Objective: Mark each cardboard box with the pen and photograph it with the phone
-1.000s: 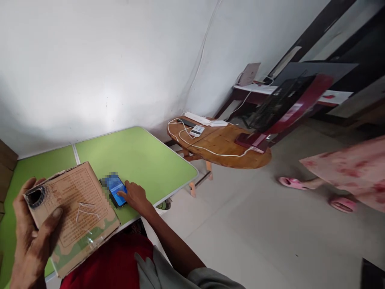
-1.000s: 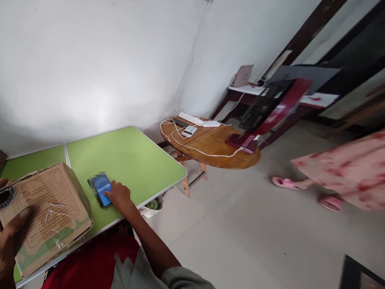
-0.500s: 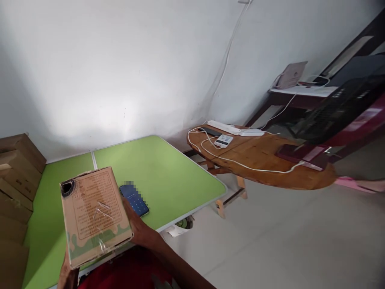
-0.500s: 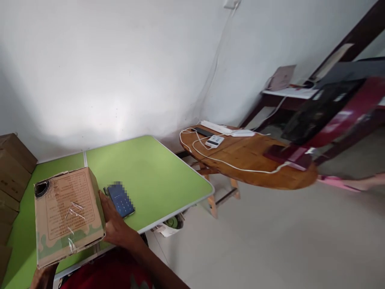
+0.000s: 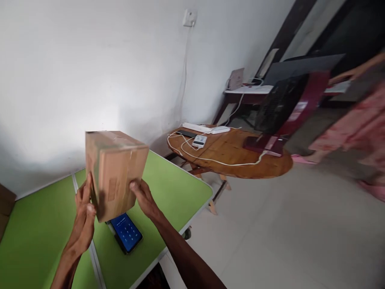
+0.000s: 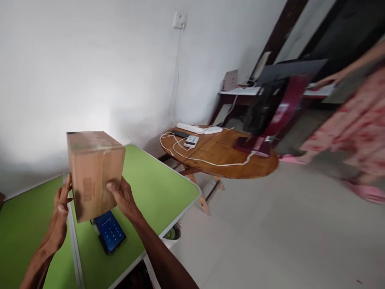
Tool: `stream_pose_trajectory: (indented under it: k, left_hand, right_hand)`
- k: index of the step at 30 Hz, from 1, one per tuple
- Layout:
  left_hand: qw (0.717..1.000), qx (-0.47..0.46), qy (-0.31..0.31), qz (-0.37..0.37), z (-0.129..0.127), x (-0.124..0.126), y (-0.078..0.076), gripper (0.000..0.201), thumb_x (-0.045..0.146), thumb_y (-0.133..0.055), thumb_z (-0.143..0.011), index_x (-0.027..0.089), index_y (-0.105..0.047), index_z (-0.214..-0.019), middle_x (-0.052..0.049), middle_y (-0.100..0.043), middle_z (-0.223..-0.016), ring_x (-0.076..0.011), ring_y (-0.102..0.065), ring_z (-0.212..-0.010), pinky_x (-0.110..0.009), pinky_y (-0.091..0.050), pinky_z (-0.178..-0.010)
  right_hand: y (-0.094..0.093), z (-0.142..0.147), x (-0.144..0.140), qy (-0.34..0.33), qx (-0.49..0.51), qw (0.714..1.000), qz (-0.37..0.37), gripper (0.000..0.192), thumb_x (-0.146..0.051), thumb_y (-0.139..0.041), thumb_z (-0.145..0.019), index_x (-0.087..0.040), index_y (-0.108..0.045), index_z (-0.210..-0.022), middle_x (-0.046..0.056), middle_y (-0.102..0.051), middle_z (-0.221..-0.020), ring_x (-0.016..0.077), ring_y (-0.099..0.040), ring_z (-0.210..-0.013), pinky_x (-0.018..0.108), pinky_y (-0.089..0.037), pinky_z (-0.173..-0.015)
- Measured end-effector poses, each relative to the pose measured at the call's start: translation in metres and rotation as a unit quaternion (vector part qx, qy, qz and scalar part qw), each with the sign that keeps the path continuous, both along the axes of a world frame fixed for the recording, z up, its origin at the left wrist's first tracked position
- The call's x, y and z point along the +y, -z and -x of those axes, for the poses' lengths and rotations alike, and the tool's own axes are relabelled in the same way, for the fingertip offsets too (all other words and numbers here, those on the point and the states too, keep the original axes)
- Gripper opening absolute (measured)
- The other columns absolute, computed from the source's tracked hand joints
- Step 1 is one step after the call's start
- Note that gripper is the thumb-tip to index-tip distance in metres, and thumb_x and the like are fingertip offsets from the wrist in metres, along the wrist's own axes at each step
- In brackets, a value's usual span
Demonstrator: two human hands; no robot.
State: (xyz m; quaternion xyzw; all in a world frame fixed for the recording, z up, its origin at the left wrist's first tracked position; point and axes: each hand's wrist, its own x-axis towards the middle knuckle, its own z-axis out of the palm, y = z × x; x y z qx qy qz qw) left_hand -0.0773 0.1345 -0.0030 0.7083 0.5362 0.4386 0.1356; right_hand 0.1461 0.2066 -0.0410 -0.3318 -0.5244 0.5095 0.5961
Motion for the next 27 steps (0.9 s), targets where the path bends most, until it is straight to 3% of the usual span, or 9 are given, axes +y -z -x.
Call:
stream_pose_trajectory:
  k: [4,8,12,14,18,20,23,25,27]
  left_hand:
    - [0.992,0.099,0.08,-0.021,-0.031,0.047,-0.019,0.073,0.074,-0.038,-0.112,0.047,-0.037,-0.179,-0.012,-0.044,-0.183,-0.0437,-0.041,-0.166,-0.078,-0.029,-0.131]
    - [0.974,0.186,0.129,-0.02,-0.046,0.095,-0.034,0.076,0.072,-0.052,-0.107,0.046,-0.042,-0.177,-0.012,-0.053,-0.178,-0.0463,-0.049,-0.157,-0.077,-0.036,-0.125]
    - [0.963,0.247,0.106,-0.008,-0.058,0.156,-0.056,0.085,0.073,-0.06,-0.1,0.032,-0.053,-0.173,-0.015,-0.068,-0.162,-0.0436,-0.059,-0.147,-0.069,-0.04,-0.124]
    - [0.957,0.277,0.088,0.014,-0.064,0.19,-0.069,0.079,0.073,-0.056,-0.101,0.029,-0.062,-0.165,-0.014,-0.074,-0.154,-0.0411,-0.064,-0.141,-0.064,-0.043,-0.124]
    - [0.95,0.305,0.056,0.021,-0.077,0.254,-0.087,0.07,0.073,-0.048,-0.102,0.029,-0.074,-0.15,-0.013,-0.082,-0.136,-0.0402,-0.07,-0.129,-0.063,-0.045,-0.12]
    - [0.949,0.315,0.024,0.022,-0.081,0.282,-0.09,0.075,0.076,-0.048,-0.1,0.026,-0.074,-0.149,-0.017,-0.082,-0.134,-0.0454,-0.067,-0.131,-0.069,-0.041,-0.12]
    - [0.951,0.307,-0.018,0.02,-0.084,0.318,-0.089,0.074,0.074,-0.05,-0.099,0.025,-0.074,-0.149,-0.022,-0.075,-0.148,-0.0505,-0.058,-0.143,-0.075,-0.036,-0.121]
    - [0.956,0.29,-0.028,0.021,-0.081,0.335,-0.088,0.064,0.068,-0.051,-0.1,0.029,-0.077,-0.145,-0.019,-0.073,-0.152,-0.0484,-0.055,-0.148,-0.074,-0.035,-0.123]
    - [0.963,0.267,-0.039,0.023,-0.074,0.343,-0.086,0.059,0.064,-0.051,-0.102,0.031,-0.078,-0.143,-0.017,-0.072,-0.154,-0.0454,-0.054,-0.15,-0.072,-0.034,-0.126]
  right_hand:
    - [0.007,-0.036,0.054,0.028,0.068,0.989,0.125,0.098,-0.103,-0.048,-0.091,-0.021,-0.076,-0.135,0.017,-0.083,-0.127,0.0382,-0.075,-0.129,0.053,-0.063,-0.109]
    - [0.018,-0.061,0.078,-0.019,0.082,0.98,0.18,0.098,-0.1,-0.033,-0.099,-0.024,-0.072,-0.146,0.015,-0.085,-0.123,0.0336,-0.08,-0.113,0.049,-0.066,-0.092]
    - [0.022,-0.064,0.087,-0.077,0.117,0.966,0.219,0.095,-0.095,-0.023,-0.106,-0.02,-0.077,-0.13,0.014,-0.084,-0.1,0.0286,-0.079,-0.087,0.039,-0.063,-0.077]
    - [0.019,-0.059,0.094,-0.092,0.141,0.955,0.244,0.099,-0.093,-0.015,-0.107,-0.017,-0.075,-0.123,0.014,-0.082,-0.09,0.0272,-0.079,-0.078,0.037,-0.063,-0.073]
    - [0.011,-0.054,0.121,-0.103,0.126,0.955,0.246,0.108,-0.096,-0.004,-0.103,-0.012,-0.07,-0.123,0.022,-0.083,-0.1,0.029,-0.084,-0.085,0.036,-0.065,-0.068]
    - [0.008,-0.056,0.142,-0.068,0.048,0.97,0.229,0.107,-0.099,-0.013,-0.101,-0.011,-0.067,-0.13,0.024,-0.082,-0.112,0.031,-0.084,-0.09,0.038,-0.066,-0.066]
    - [0.01,-0.063,0.179,0.022,-0.079,0.979,0.187,0.109,-0.1,-0.057,-0.089,-0.012,-0.057,-0.153,0.032,-0.069,-0.148,0.0404,-0.079,-0.122,0.047,-0.07,-0.08]
    - [0.018,-0.065,0.204,0.072,-0.121,0.976,0.165,0.133,-0.088,-0.089,-0.07,-0.016,-0.04,-0.171,0.033,-0.042,-0.176,0.0475,-0.056,-0.156,0.056,-0.065,-0.107]
    - [0.033,-0.061,0.226,0.091,-0.162,0.973,0.139,0.16,-0.074,-0.104,-0.055,-0.021,-0.021,-0.181,0.03,-0.019,-0.188,0.0489,-0.027,-0.174,0.063,-0.045,-0.131]
